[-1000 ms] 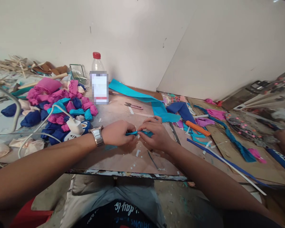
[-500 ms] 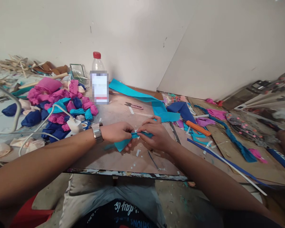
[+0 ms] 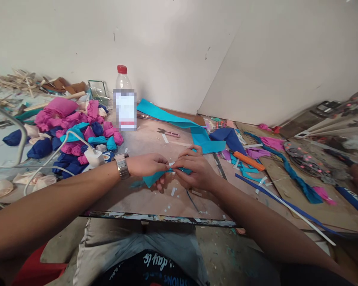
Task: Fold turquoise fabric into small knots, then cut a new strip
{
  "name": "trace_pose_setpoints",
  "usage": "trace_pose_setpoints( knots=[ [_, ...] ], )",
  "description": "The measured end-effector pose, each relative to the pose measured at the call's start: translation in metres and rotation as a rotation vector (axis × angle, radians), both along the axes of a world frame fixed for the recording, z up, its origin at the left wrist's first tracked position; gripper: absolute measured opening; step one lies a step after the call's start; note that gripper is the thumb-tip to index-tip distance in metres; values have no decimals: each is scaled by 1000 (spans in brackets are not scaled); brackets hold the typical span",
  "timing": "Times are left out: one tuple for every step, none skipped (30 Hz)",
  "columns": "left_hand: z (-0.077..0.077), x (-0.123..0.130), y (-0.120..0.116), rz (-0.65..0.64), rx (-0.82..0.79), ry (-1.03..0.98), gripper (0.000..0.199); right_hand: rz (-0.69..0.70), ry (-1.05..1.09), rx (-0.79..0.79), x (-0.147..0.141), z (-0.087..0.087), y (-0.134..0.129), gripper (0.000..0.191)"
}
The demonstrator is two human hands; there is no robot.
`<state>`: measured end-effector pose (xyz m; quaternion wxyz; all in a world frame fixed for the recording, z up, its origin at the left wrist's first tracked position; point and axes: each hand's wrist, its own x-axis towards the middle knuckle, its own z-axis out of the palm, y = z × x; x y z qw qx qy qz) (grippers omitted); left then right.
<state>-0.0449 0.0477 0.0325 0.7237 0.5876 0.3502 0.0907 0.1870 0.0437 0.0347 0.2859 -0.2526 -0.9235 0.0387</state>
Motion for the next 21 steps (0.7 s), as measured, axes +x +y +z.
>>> trace_pose_setpoints(
  knots=[
    [0, 0, 0, -22, 29, 0, 38, 1, 9, 9, 0, -1, 0, 10],
    [1, 0, 0, -36, 69, -4, 37, 0, 18, 15, 0, -1, 0, 10],
    [1, -1, 0, -44, 119, -8, 36, -3, 21, 12, 0, -2, 1, 9],
    [2, -1, 0, -45, 181, -6, 35, -9, 19, 3, 0, -2, 1, 9],
    [2, -2, 1, -40, 258, 8, 34, -19, 14, -9, 0, -3, 1, 9],
    [3, -2, 1, -30, 347, 36, 33, -32, 9, -22, 0, -3, 1, 8],
    [3, -3, 1, -19, 436, 78, 33, -46, 6, -34, 1, -4, 1, 8],
    [3, -3, 2, -8, 517, 127, 33, -60, 5, -44, 1, -5, 2, 7],
    [4, -3, 2, 3, 582, 171, 33, -73, 5, -50, 1, -5, 2, 7],
    [4, -3, 2, 12, 632, 204, 32, -85, 7, -53, 1, -6, 2, 6],
    [4, -3, 2, 18, 661, 220, 32, -95, 6, -57, 2, -7, 2, 6],
    [5, -3, 2, 22, 676, 224, 31, -104, 6, -61, 2, -7, 2, 7],
    [5, -2, 1, 26, 687, 225, 31, -108, 7, -64, 2, -7, 2, 7],
    [6, -2, 1, 33, 698, 229, 30, -111, 9, -67, 1, -8, 2, 7],
    [6, -1, 0, 41, 713, 237, 30, -114, 8, -72, 1, -8, 2, 7],
    [7, -1, 0, 47, 731, 246, 30, -118, 4, -79, 1, -8, 1, 7],
    [7, 0, -1, 54, 751, 252, 29, -123, -1, -86, 1, -8, 1, 7],
    [8, 0, -2, 58, 771, 255, 28, -128, -7, -93, 1, -7, 1, 7],
    [8, 0, -2, 58, 794, 258, 28, -135, -13, -99, 1, -7, 1, 6],
    [8, 1, -3, 56, 823, 264, 27, -141, -15, -106, 1, -7, 1, 5],
    [8, 2, -4, 54, 864, 279, 27, -146, -16, -114, 1, -8, 1, 4]
  ],
)
